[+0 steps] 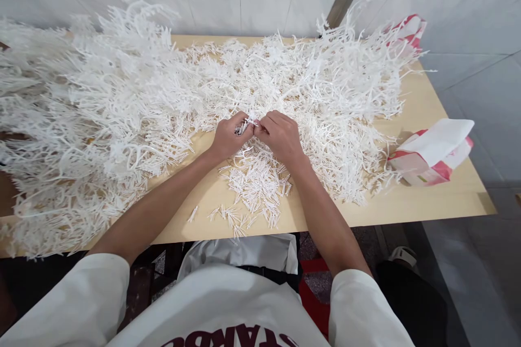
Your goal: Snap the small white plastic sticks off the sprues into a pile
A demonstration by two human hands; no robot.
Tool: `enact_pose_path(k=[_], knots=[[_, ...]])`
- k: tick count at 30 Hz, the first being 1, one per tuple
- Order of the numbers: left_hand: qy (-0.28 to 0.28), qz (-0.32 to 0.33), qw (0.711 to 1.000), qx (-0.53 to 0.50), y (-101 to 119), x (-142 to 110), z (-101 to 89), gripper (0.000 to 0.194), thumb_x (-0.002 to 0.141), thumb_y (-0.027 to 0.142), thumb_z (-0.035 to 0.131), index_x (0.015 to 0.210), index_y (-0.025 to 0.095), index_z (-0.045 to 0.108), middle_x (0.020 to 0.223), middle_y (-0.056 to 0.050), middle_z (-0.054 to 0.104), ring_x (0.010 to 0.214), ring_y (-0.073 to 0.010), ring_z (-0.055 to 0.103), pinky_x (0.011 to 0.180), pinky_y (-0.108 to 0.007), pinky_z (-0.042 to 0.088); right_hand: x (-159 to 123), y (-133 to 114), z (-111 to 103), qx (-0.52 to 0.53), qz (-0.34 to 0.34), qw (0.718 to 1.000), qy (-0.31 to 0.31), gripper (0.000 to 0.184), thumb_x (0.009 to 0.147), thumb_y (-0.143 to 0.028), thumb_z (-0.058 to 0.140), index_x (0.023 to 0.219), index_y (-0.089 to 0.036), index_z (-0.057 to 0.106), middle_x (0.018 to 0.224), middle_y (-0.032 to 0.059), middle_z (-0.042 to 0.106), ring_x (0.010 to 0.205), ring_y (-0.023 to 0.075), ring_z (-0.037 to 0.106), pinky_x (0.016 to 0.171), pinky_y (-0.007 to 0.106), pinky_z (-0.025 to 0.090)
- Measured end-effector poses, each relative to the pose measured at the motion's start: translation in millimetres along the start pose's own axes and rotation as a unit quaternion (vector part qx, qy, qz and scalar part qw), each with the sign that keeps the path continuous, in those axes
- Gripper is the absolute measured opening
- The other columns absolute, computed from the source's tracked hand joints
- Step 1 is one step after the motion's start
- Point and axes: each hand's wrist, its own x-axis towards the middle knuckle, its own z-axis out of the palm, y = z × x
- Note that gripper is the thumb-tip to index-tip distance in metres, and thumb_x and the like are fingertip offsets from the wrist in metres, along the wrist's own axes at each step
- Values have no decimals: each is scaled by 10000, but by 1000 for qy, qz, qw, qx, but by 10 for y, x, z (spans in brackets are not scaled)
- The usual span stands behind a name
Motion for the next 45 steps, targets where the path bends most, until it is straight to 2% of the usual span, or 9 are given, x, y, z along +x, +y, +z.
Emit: enact_pose_path(k=[5, 8, 13, 16, 23, 33, 37, 42, 45], knots=[[47, -44, 998, -2, -19, 18, -19, 190, 843, 281, 511, 698, 202, 418, 553, 54, 375, 505, -80, 321, 544, -263, 275, -10, 9, -45, -1, 42, 997, 67, 397, 946, -274, 406, 554, -214, 412, 533, -13, 405, 545, 109, 392, 539, 287, 330], [51, -75, 993, -74, -44, 23, -40, 260, 910, 358, 464, 712, 210, 381, 554, 45, 376, 511, -89, 347, 535, -266, 295, 17, -13, -79, 52, 112, 988, 90, 300, 946, -348, 449, 705, -216, 571, 635, 4, 536, 616, 117, 502, 593, 287, 405], [-7, -62, 984, -165, -68, 17, -44, 246, 957, 429, 392, 826, 221, 412, 627, 30, 472, 557, -98, 455, 572, -264, 369, 69, -54, -73, 187, 164, 968, 7, 266, 946, -420, 451, 1066, -258, 626, 998, 36, 659, 881, 138, 619, 739, 296, 489], [-9, -52, 990, -134, -55, 21, -44, 218, 938, 374, 444, 794, 214, 410, 609, 40, 437, 546, -94, 423, 558, -261, 345, 64, -56, -51, 207, 120, 970, -42, 246, 948, -398, 456, 950, -239, 644, 880, 17, 669, 804, 124, 610, 713, 281, 478], [22, -35, 999, 1, 12, 2, -19, 212, 850, 281, 518, 687, 202, 408, 551, 53, 367, 505, -81, 334, 548, -262, 270, 11, -37, -27, 38, 1, 999, -10, 332, 938, -310, 436, 627, -223, 510, 616, 15, 513, 655, 146, 465, 616, 314, 387], [97, -75, 991, 56, -44, 14, 14, 167, 877, 332, 501, 765, 210, 482, 588, 35, 485, 515, -95, 400, 571, -275, 290, -34, -91, 31, -17, 3, 999, 46, 346, 931, -258, 422, 591, -229, 477, 566, 9, 439, 604, 145, 433, 564, 325, 368], [81, -104, 991, -6, -51, 30, -42, 215, 918, 359, 470, 761, 214, 443, 556, 44, 412, 507, -98, 382, 546, -276, 296, -24, -162, 1, 38, 63, 994, 87, 271, 940, -284, 441, 719, -226, 586, 651, 25, 553, 664, 149, 524, 626, 327, 442], [27, -80, 990, -115, -67, 9, -58, 250, 969, 411, 385, 818, 215, 423, 625, 26, 460, 537, -91, 429, 535, -260, 368, 36, -203, -47, 167, 152, 974, 29, 303, 981, -393, 351, 1118, -269, 590, 1051, 55, 640, 963, 162, 607, 816, 331, 495], [18, -68, 990, -119, -78, 16, -55, 247, 964, 397, 402, 799, 213, 413, 634, 24, 445, 555, -92, 439, 540, -257, 383, 54, -207, -63, 174, 128, 975, -57, 330, 980, -437, 328, 1016, -253, 600, 971, 42, 637, 886, 150, 595, 772, 306, 472]])
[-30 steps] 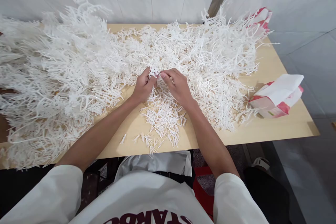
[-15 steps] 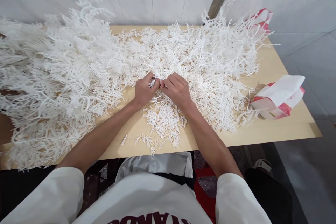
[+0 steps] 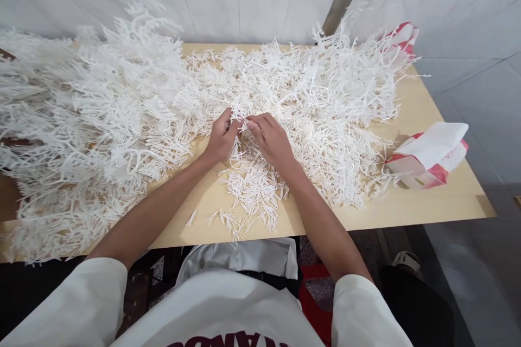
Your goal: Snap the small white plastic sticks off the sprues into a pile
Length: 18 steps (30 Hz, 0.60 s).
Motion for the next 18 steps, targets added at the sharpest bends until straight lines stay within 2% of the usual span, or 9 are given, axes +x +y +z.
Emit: enact_pose_path(k=[3, 9, 14, 18], knots=[[13, 7, 1000, 23, 14, 12, 0, 283, 943, 365, 441, 718, 209, 369, 609, 30, 396, 565, -93, 412, 546, -255, 361, 0, 7, 7, -48, -25, 998, -42, 376, 983, -431, 327, 788, -212, 562, 772, 22, 585, 697, 122, 524, 632, 267, 400], [33, 21, 993, 107, 59, -16, 42, 242, 862, 308, 497, 668, 201, 400, 562, 44, 410, 529, -85, 372, 556, -257, 303, 0, 116, 51, -178, -97, 979, 10, 392, 955, -287, 362, 592, -206, 486, 556, -1, 475, 543, 116, 393, 544, 292, 285], [63, 28, 987, 147, 27, -42, 87, 223, 848, 324, 506, 675, 199, 443, 567, 42, 458, 519, -83, 366, 569, -260, 292, 7, 161, 97, -224, -134, 964, 54, 363, 916, -220, 401, 557, -205, 458, 516, -12, 443, 510, 106, 345, 516, 292, 254], [139, -27, 978, 156, -4, 22, 34, 216, 840, 295, 522, 670, 200, 428, 549, 45, 433, 502, -84, 341, 548, -268, 268, -32, 67, 100, -211, -157, 961, 79, 360, 922, -190, 379, 566, -208, 428, 514, -16, 425, 499, 102, 330, 504, 290, 267]])
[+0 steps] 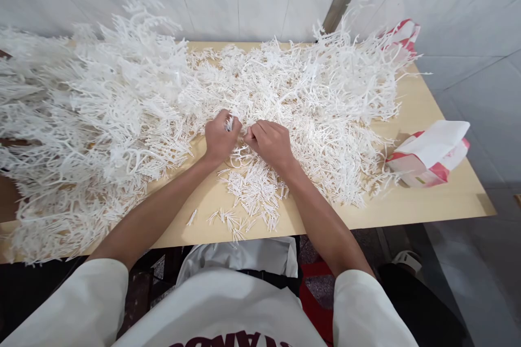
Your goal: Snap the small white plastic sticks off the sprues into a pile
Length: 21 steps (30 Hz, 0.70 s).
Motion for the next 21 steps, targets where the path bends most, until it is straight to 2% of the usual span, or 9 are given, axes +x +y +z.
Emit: enact_pose_path(k=[2, 4, 6, 8, 10, 12, 15, 17, 21], knots=[[10, -12, 1000, -14, -11, 38, -27, 236, 854, 289, 500, 654, 202, 412, 520, 49, 401, 485, -85, 326, 527, -265, 260, -3, -51, -34, 40, 36, 998, 9, 372, 940, -207, 357, 572, -213, 415, 521, -14, 416, 499, 105, 338, 505, 295, 280], [-46, 31, 998, -21, -8, 43, -44, 213, 857, 284, 489, 667, 203, 436, 519, 49, 408, 477, -85, 336, 521, -260, 267, 3, -70, -59, 85, 99, 991, 24, 356, 962, -265, 356, 625, -216, 461, 580, 1, 469, 544, 117, 407, 530, 299, 326], [-94, 84, 992, 0, 2, 14, -43, 159, 848, 284, 492, 709, 205, 489, 529, 47, 434, 478, -88, 365, 530, -258, 280, 19, -49, -73, 127, 161, 978, 34, 291, 971, -339, 369, 785, -219, 559, 753, 36, 575, 672, 141, 515, 598, 307, 405], [-101, 116, 988, 30, 6, -25, -26, 110, 844, 291, 495, 793, 208, 548, 549, 41, 475, 495, -95, 420, 546, -257, 301, 40, -6, -83, 163, 198, 966, 33, 277, 971, -397, 369, 1002, -238, 593, 986, 69, 614, 849, 166, 577, 701, 329, 466], [-95, 131, 986, 46, -3, -54, -4, 148, 853, 296, 484, 929, 214, 581, 586, 33, 531, 530, -105, 484, 562, -251, 330, 54, 30, -92, 188, 210, 959, 18, 316, 976, -422, 342, 1071, -256, 594, 1062, 68, 615, 946, 173, 587, 787, 347, 481], [-97, 149, 982, 60, -18, -67, 13, 213, 866, 309, 476, 1028, 219, 581, 619, 23, 577, 559, -114, 525, 570, -248, 351, 60, 41, -95, 205, 213, 955, -7, 328, 971, -442, 353, 974, -250, 619, 948, 43, 642, 898, 159, 594, 796, 335, 477], [-108, 182, 973, 90, -33, -68, 17, 219, 894, 361, 464, 963, 210, 607, 602, 7, 597, 550, -119, 532, 556, -248, 349, 62, 32, -83, 266, 241, 932, -47, 299, 911, -495, 483, 829, -229, 593, 742, -9, 622, 676, 112, 556, 670, 276, 459], [-110, 192, 970, 96, -35, -66, 8, 258, 918, 386, 435, 915, 205, 619, 607, -3, 615, 551, -119, 539, 558, -248, 350, 66, 38, -73, 332, 272, 901, -69, 303, 874, -519, 535, 812, -224, 568, 693, -29, 596, 596, 90, 515, 592, 249, 432], [-125, 224, 962, 99, -42, -65, -10, 318, 948, 391, 375, 970, 209, 635, 640, -8, 645, 587, -127, 567, 582, -249, 370, 88, 111, -85, 445, 321, 826, -125, 338, 872, -541, 517, 762, -222, 521, 586, -56, 488, 507, 78, 429, 480, 226, 359]])
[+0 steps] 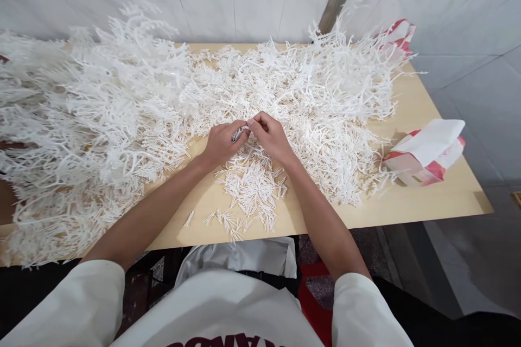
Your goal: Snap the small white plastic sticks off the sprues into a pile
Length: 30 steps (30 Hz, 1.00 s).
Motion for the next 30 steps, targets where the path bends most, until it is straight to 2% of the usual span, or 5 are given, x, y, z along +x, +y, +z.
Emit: enact_pose_path(k=[6, 12, 18, 22, 30], knots=[[-19, 36, 999, -3, -19, -13, 0, 329, 945, 387, 379, 940, 209, 655, 652, -6, 658, 575, -124, 563, 587, -252, 363, 27, -2, -75, 0, 12, 998, -57, 358, 873, -527, 525, 708, -213, 475, 557, -73, 380, 495, 68, 339, 468, 228, 281], [-37, -13, 996, -76, 25, 10, -43, 197, 878, 309, 467, 857, 201, 631, 642, 10, 626, 581, -107, 540, 593, -239, 361, -18, -13, -11, -182, -51, 981, 45, 327, 908, -420, 490, 665, -208, 433, 540, -69, 385, 501, 68, 326, 514, 234, 269], [-16, -91, 987, -133, 55, 52, -76, 234, 834, 324, 503, 645, 186, 495, 539, 47, 447, 504, -73, 345, 557, -238, 290, -36, 7, 80, -415, -133, 892, 119, 303, 919, -295, 435, 634, -195, 460, 543, -39, 466, 505, 75, 346, 515, 261, 224], [-19, -92, 986, -139, 59, 65, -81, 270, 850, 344, 487, 634, 185, 453, 546, 45, 413, 526, -80, 317, 570, -245, 277, -33, 57, 133, -480, -211, 834, 171, 360, 952, -265, 375, 622, -188, 496, 545, -23, 516, 513, 77, 388, 521, 272, 238], [-13, -92, 987, -133, 93, 51, -81, 353, 885, 397, 469, 607, 182, 429, 526, 46, 390, 521, -82, 300, 569, -253, 278, -16, 92, 157, -495, -266, 799, 213, 343, 963, -255, 388, 639, -195, 484, 553, -22, 532, 514, 79, 421, 521, 272, 271]])
